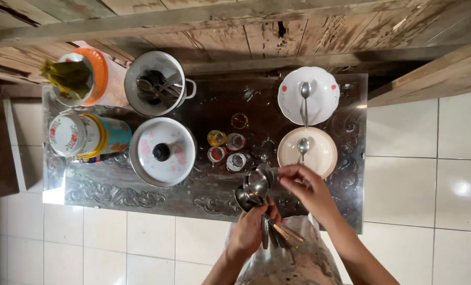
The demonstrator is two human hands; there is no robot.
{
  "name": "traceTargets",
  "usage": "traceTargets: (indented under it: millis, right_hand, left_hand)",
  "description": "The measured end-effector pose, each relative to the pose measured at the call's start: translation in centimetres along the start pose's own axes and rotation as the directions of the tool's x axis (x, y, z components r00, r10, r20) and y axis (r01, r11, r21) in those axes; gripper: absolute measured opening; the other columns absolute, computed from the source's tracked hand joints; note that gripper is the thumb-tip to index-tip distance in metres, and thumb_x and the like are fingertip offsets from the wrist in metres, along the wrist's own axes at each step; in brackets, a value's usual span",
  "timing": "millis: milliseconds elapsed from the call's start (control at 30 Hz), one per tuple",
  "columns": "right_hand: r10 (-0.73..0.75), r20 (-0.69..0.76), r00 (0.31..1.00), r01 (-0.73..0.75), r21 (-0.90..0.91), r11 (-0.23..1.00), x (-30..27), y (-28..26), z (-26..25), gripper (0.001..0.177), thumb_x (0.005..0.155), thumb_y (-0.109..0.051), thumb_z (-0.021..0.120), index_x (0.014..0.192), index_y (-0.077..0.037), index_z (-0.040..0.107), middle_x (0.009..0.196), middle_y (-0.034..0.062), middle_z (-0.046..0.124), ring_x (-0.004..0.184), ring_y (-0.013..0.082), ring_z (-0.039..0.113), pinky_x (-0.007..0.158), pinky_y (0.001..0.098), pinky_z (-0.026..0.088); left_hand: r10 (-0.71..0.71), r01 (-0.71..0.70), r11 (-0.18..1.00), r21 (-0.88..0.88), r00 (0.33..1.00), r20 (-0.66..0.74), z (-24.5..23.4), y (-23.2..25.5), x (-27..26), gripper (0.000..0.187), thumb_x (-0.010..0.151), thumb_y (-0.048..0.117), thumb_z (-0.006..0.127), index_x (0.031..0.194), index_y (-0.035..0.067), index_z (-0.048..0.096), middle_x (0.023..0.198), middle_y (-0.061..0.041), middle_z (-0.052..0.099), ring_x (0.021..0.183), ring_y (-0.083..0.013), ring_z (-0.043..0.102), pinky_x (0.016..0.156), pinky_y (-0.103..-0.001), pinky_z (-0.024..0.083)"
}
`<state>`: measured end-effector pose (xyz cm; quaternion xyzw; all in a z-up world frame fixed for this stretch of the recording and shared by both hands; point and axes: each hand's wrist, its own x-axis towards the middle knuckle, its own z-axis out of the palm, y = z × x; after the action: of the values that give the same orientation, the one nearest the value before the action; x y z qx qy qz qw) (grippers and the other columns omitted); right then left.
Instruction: Arranging plates, bowls, spoons, and glasses on a dining table.
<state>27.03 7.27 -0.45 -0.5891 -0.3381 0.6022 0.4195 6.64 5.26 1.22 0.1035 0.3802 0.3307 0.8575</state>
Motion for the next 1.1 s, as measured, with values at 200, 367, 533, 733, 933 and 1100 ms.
traceTargets:
  millis: [200,367,533,733,933,1100]
  right_hand:
    - [0.102,-0.017,0.995,-0.102,0.004,0.995,-6.8,-0.2,7.1,0.032,0.09,-0.02,0.07,0.118,-0.009,0.059,0.084,0.0037,0.066,0.066,0.0113,0.065,0.055,0.0262,0.054]
    - [0.024,0.012,1.0,-0.026,0.128,0.991,-10.8,2.7,11.9,0.034,0.098,-0.022,0.066,0.127,-0.007,0.056,0.091,0.0058,0.061,0.076,0.0114,0.058,0.064,0.0261,0.048]
    - [0.037,0.057,0.998,-0.046,0.174,0.984,-14.1,3.4,17.9,0.043,0.1,-0.027,0.059,0.138,-0.01,0.052,0.118,0.0042,0.062,0.103,0.0129,0.06,0.087,0.0286,0.05]
    - [-0.017,0.067,0.998,0.004,0.185,0.983,-16.1,4.9,22.2,0.053,0.101,-0.028,0.059,0.148,-0.009,0.047,0.133,0.007,0.06,0.119,0.0147,0.055,0.1,0.0276,0.044]
    - [-0.01,0.178,0.984,0.029,-0.105,0.994,-16.9,4.9,23.2,0.077,0.092,-0.023,0.071,0.158,-0.016,0.032,0.133,0.0086,0.058,0.116,0.02,0.056,0.095,0.0342,0.049]
    - [-0.001,0.283,0.959,0.09,-0.301,0.949,-16.2,4.5,22.8,0.088,0.09,-0.019,0.073,0.16,-0.02,0.021,0.13,0.0129,0.06,0.118,0.0243,0.064,0.095,0.0376,0.058]
  left_hand:
    - [0.102,-0.123,0.988,0.091,0.973,0.207,-1.1,1.5,-4.3,0.02,0.109,0.019,0.051,0.112,0.002,0.062,0.098,-0.006,0.063,0.094,-0.0202,0.063,0.089,-0.039,0.052]
    - [0.12,-0.137,0.988,0.076,0.974,0.192,-7.3,0.1,-6.9,0.021,0.108,0.021,0.054,0.112,0.003,0.064,0.098,-0.004,0.065,0.093,-0.0162,0.063,0.085,-0.034,0.052]
    - [0.163,-0.167,0.984,0.058,0.984,0.068,-9.5,0.8,-10.1,0.02,0.105,0.024,0.056,0.109,0.006,0.064,0.097,-0.001,0.065,0.089,-0.0129,0.062,0.079,-0.032,0.051]
    - [0.268,-0.274,0.959,0.065,0.959,0.089,-13.1,0.7,-12.9,0.021,0.11,0.025,0.057,0.1,0.007,0.057,0.089,0.002,0.055,0.082,-0.0102,0.052,0.073,-0.028,0.044]
    - [0.276,-0.275,0.961,-0.024,0.955,0.111,-13.6,2.1,-14.8,0.019,0.108,0.024,0.057,0.1,0.007,0.055,0.081,0.002,0.048,0.075,-0.0121,0.048,0.066,-0.029,0.041]
    - [0.249,-0.244,0.965,-0.097,0.967,0.044,-13.6,2.0,-14.2,0.02,0.106,0.026,0.057,0.099,0.007,0.055,0.077,0.001,0.046,0.07,-0.0135,0.045,0.064,-0.031,0.04]
